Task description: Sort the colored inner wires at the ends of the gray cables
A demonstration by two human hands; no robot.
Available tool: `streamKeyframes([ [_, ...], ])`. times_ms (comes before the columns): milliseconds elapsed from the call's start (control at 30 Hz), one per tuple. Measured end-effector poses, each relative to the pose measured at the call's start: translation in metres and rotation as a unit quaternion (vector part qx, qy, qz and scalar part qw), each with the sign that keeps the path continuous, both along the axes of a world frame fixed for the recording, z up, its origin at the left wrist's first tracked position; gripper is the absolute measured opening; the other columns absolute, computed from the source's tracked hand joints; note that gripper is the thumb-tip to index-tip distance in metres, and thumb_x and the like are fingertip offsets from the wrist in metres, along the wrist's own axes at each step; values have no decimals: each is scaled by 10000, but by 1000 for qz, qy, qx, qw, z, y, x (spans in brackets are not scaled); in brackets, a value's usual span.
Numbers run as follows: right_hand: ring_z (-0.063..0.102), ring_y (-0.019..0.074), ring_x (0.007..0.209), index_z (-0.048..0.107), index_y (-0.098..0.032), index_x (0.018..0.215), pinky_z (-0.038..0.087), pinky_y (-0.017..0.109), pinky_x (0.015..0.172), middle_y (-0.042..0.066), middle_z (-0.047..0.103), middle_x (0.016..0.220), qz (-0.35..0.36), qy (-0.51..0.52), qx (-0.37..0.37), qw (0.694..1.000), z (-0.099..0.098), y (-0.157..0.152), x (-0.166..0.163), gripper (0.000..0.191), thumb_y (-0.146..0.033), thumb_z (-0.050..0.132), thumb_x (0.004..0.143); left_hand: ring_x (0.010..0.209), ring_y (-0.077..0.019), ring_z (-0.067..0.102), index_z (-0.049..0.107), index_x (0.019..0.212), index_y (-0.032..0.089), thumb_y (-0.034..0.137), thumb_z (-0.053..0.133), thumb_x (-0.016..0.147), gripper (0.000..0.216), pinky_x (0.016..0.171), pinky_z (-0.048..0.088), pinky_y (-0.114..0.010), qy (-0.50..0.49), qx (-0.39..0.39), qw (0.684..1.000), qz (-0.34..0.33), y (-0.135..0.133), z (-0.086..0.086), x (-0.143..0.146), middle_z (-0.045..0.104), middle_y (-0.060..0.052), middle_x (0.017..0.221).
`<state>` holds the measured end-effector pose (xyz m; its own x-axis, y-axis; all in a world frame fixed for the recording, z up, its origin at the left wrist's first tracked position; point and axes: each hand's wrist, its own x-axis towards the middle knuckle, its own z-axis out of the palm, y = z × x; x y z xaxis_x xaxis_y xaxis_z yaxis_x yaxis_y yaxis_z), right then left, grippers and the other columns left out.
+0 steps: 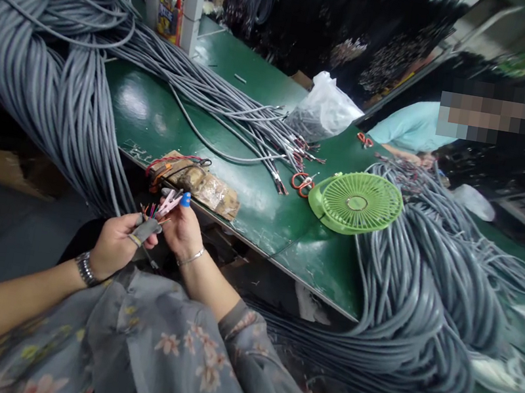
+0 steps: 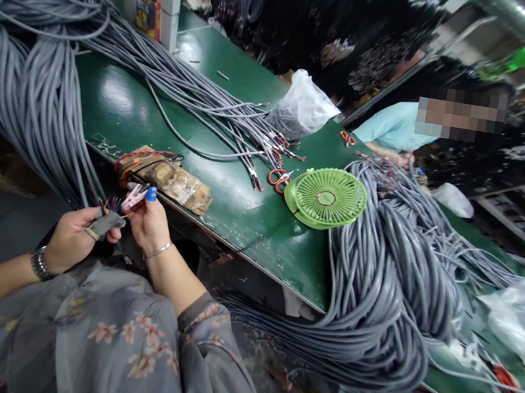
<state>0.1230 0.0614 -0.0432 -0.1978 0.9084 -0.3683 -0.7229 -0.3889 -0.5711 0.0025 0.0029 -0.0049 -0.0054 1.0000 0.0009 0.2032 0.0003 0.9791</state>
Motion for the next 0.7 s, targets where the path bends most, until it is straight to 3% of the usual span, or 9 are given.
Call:
streamKeyframes([
  [133,572,127,603,662,-204,753,521,233,554,-2,650,674,-43,9,7,999,0,0,-5,367,-542,731,878,483,-180,679,679,567,225,490,685,709,301,509,597,-281,4,-13,1000,1,1,-2,1,725,-27,530],
  [500,596,155,668,668,-203,828,508,249,582,30,662,747,2,43,-47,998,-7,-7,3,475,-650,553,943,522,-195,692,658,562,229,481,640,719,297,542,598,-292,36,-28,999,-14,-5,-4,-6,732,-39,554],
  [600,572,140,643,660,-199,797,495,238,572,27,657,742,7,1,-38,999,-17,-12,10,419,-605,648,899,530,-199,696,664,601,234,450,621,712,247,537,588,-287,55,-31,997,-39,-6,-16,-13,741,-30,566],
  [700,525,119,584,651,-201,755,465,232,535,5,633,693,2,-66,6,998,-25,-20,21,361,-535,785,786,674,-225,757,696,708,236,399,653,691,169,657,622,-304,74,-26,992,-99,-2,-26,-19,794,-29,687],
])
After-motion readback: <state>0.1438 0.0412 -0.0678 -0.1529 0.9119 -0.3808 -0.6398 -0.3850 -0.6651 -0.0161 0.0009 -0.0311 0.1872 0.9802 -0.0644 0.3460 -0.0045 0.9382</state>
